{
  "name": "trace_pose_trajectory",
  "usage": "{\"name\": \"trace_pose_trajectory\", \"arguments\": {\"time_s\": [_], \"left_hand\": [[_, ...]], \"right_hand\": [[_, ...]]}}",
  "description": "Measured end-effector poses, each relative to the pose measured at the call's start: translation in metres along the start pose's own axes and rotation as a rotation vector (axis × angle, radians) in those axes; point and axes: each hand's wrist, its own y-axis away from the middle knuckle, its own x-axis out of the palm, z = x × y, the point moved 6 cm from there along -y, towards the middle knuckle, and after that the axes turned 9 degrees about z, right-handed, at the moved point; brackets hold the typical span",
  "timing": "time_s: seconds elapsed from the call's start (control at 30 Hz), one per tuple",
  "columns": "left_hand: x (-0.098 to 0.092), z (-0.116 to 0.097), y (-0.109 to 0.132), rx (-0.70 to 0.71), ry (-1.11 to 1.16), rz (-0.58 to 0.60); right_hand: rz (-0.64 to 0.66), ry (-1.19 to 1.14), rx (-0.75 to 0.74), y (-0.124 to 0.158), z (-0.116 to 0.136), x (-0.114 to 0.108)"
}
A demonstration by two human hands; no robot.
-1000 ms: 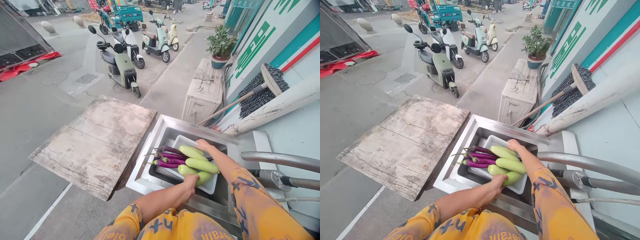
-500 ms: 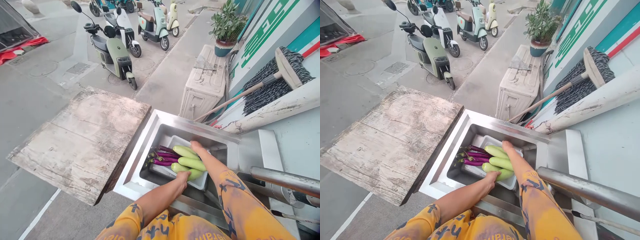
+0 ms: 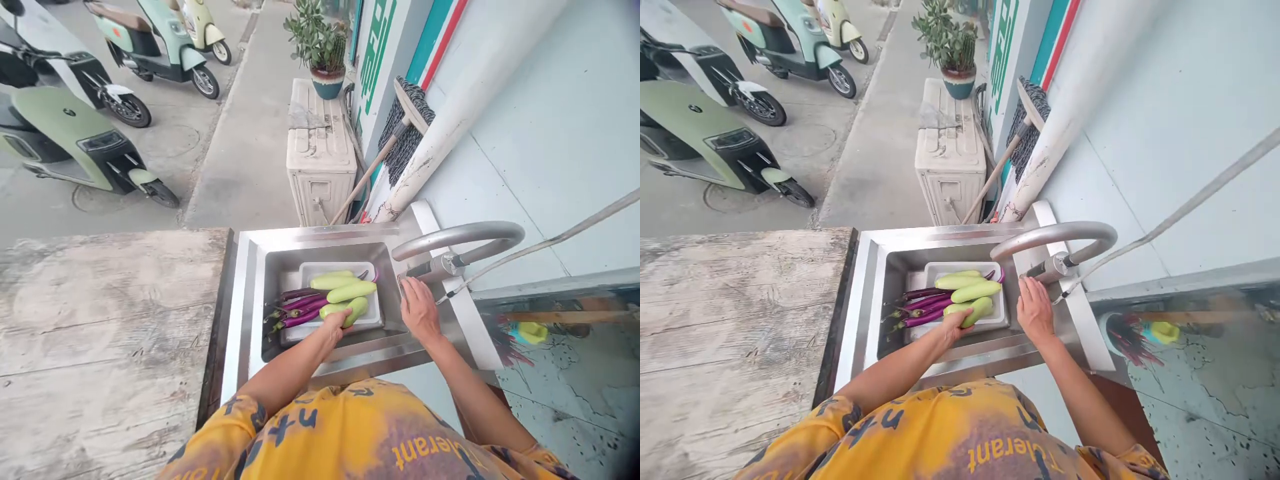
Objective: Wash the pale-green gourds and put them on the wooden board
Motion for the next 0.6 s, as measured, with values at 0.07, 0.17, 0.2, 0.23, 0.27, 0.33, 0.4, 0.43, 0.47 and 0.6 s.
{"name": "trace_pose_trajectory", "arguments": {"time_s": [0.07, 0.17, 0.2, 0.23, 0.27, 0.33, 0.4, 0.43, 0.47, 0.6], "left_hand": [[-0.005, -0.009, 0.015, 0.002, 0.031, 0.043], [-0.009, -0.023, 0.032, 0.049, 0.035, 0.092], [-0.009, -0.028, 0.036, 0.065, 0.038, 0.103], [-0.01, -0.032, 0.039, 0.078, 0.04, 0.111], [-0.01, -0.037, 0.042, 0.088, 0.04, 0.115], [-0.009, -0.046, 0.048, 0.101, 0.039, 0.118], [-0.009, -0.056, 0.054, 0.114, 0.042, 0.123], [-0.009, -0.06, 0.057, 0.121, 0.049, 0.13], [-0.009, -0.064, 0.061, 0.127, 0.061, 0.141], [-0.01, -0.075, 0.074, 0.141, 0.143, 0.215]], "right_hand": [[0.04, -0.021, 0.04, -0.002, -0.004, 0.011], [0.067, -0.039, 0.148, -0.014, 0.001, 0.024], [0.092, -0.032, 0.16, -0.018, 0.005, 0.028], [0.129, -0.015, 0.156, -0.022, 0.01, 0.032], [0.172, 0.009, 0.142, -0.026, 0.014, 0.035], [0.272, 0.062, 0.106, -0.032, 0.022, 0.043], [0.378, 0.084, 0.095, -0.037, 0.025, 0.052], [0.428, 0.073, 0.11, -0.039, 0.025, 0.056], [0.474, 0.052, 0.13, -0.041, 0.025, 0.06], [0.535, -0.058, 0.16, -0.054, 0.04, 0.078]]}}
